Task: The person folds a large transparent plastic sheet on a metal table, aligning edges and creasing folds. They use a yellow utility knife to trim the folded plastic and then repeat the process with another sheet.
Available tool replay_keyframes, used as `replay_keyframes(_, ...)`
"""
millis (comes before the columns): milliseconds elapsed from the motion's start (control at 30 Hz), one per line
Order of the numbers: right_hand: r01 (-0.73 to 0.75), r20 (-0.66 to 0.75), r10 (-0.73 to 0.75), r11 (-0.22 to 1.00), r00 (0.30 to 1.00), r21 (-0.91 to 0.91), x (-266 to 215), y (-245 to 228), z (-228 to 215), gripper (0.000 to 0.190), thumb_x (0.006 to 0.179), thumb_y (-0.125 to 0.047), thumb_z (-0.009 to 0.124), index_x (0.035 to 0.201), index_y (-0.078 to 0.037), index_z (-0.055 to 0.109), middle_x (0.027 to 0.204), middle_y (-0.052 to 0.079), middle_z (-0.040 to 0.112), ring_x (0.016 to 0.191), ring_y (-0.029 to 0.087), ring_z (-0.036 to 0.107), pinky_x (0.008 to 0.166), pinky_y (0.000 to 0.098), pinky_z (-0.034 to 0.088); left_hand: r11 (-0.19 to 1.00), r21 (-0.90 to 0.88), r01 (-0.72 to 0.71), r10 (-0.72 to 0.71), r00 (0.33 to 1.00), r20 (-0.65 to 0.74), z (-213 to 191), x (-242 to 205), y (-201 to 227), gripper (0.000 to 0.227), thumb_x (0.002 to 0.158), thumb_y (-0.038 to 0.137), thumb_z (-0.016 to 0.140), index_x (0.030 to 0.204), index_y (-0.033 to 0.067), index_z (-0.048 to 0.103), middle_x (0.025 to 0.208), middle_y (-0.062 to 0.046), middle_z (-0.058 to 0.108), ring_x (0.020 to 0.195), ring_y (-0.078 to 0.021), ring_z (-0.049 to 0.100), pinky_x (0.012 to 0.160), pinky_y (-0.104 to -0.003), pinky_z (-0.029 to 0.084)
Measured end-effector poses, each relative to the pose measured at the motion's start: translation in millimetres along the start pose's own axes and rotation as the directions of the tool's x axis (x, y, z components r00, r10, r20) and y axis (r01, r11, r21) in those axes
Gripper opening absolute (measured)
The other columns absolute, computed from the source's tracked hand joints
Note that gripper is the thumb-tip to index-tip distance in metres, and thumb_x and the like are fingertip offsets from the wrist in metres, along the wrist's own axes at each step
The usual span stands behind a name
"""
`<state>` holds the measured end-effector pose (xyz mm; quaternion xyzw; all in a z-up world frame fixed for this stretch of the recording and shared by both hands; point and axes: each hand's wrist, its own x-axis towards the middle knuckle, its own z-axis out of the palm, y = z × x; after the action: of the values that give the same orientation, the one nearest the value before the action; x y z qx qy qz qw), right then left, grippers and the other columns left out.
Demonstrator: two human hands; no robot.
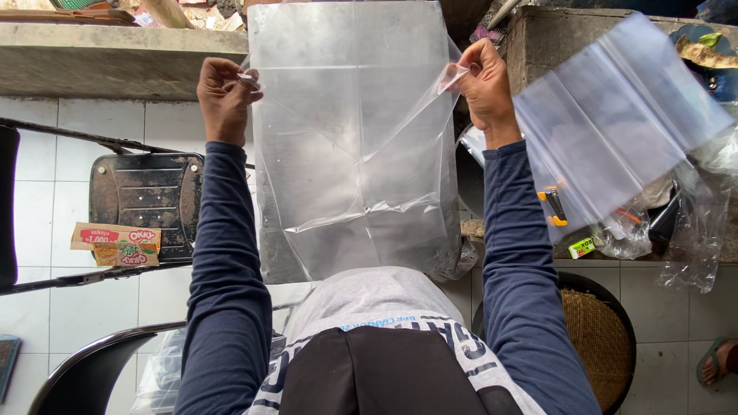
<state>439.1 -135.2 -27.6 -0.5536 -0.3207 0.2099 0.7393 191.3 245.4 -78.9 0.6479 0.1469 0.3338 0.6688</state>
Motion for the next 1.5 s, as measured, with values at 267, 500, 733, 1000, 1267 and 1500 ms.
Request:
replay_keyframes(267, 0.132, 0.052, -0.122, 0.942, 0.991, -0.308, -11.6, -68.2, 8.5, 0.011, 0.11, -0.013, 0.071, 0.105, -0.005, 0.065, 0.092, 0.003, 0.069, 0.073, 0.004, 0.061, 0.064, 0.0171, 0.052, 0.997, -0.039, -0.06, 0.064, 0.992, 0.109, 4.3, -2.3, 71.6, 0.015, 0.113, 0.021, 0.065, 0.119, 0.007, 0.064, 0.103, -0.01, 0.078, 0.079, -0.0169, 0.078, 0.062, -0.028, 0.063)
replay_keyframes(500, 0.147, -0.068, -0.151, 0.987, 0.986, -0.063, -15.1, -62.6, 9.9, 0.017, 0.102, -0.02, 0.074, 0.1, -0.01, 0.061, 0.076, -0.002, 0.062, 0.054, 0.002, 0.051, 0.047, 0.0187, 0.046, 0.986, -0.06, -0.155, 0.158, 0.987, 0.038, 19.5, -12.7, 76.4, 0.015, 0.115, 0.018, 0.062, 0.126, 0.008, 0.063, 0.097, -0.011, 0.077, 0.07, -0.0157, 0.073, 0.053, -0.025, 0.055)
replay_keyframes(733, -0.011, -0.06, 0.008, 0.999, 0.998, -0.053, -31.7, -65.7, 8.5, 0.031, 0.106, -0.024, 0.072, 0.129, -0.007, 0.059, 0.091, -0.001, 0.064, 0.078, 0.007, 0.064, 0.07, 0.0237, 0.058, 0.968, -0.202, -0.151, 0.119, 0.979, -0.165, 9.5, -16.5, 52.5, 0.015, 0.112, 0.016, 0.06, 0.126, 0.0096, 0.062, 0.099, -0.014, 0.079, 0.064, -0.016, 0.072, 0.05, -0.027, 0.056)
replay_keyframes(1000, -0.109, -0.157, 0.092, 0.988, 0.983, -0.109, -81.5, -24.6, 1.6, 0.024, 0.107, -0.018, 0.069, 0.126, -0.006, 0.061, 0.098, 0.001, 0.066, 0.083, 0.009, 0.063, 0.074, 0.0232, 0.056, 0.913, -0.407, -0.035, -0.312, 0.581, -0.752, -2.8, -71.2, 12.3, 0.025, 0.104, 0.022, 0.045, 0.125, 0.0091, 0.047, 0.114, -0.018, 0.069, 0.079, -0.0268, 0.078, 0.06, -0.033, 0.07)
replay_keyframes(1267, -0.516, -0.289, 0.494, 0.856, 0.82, -0.003, -169.8, 62.4, 52.8, 0.025, 0.101, -0.025, 0.063, 0.119, -0.007, 0.06, 0.089, 0.005, 0.065, 0.075, 0.013, 0.065, 0.063, 0.0273, 0.059, 0.705, -0.579, 0.41, -0.677, 0.633, -0.376, 87.0, -250.9, -33.7, 0.028, 0.101, 0.01, 0.054, 0.122, 0.0111, 0.037, 0.124, -0.015, 0.065, 0.104, -0.0269, 0.071, 0.081, -0.038, 0.064)
replay_keyframes(1500, -0.65, -0.032, 0.714, 0.654, 0.699, 0.388, -178.7, 124.8, 128.5, 0.047, 0.1, -0.035, 0.06, 0.136, -0.007, 0.048, 0.098, 0.012, 0.067, 0.083, 0.018, 0.07, 0.068, 0.0297, 0.062, 0.466, -0.706, 0.533, -0.762, 0.647, -0.014, 176.0, -268.1, -44.4, 0.028, 0.1, 0.011, 0.064, 0.122, 0.0026, 0.051, 0.123, -0.017, 0.067, 0.104, -0.0241, 0.072, 0.08, -0.035, 0.062)
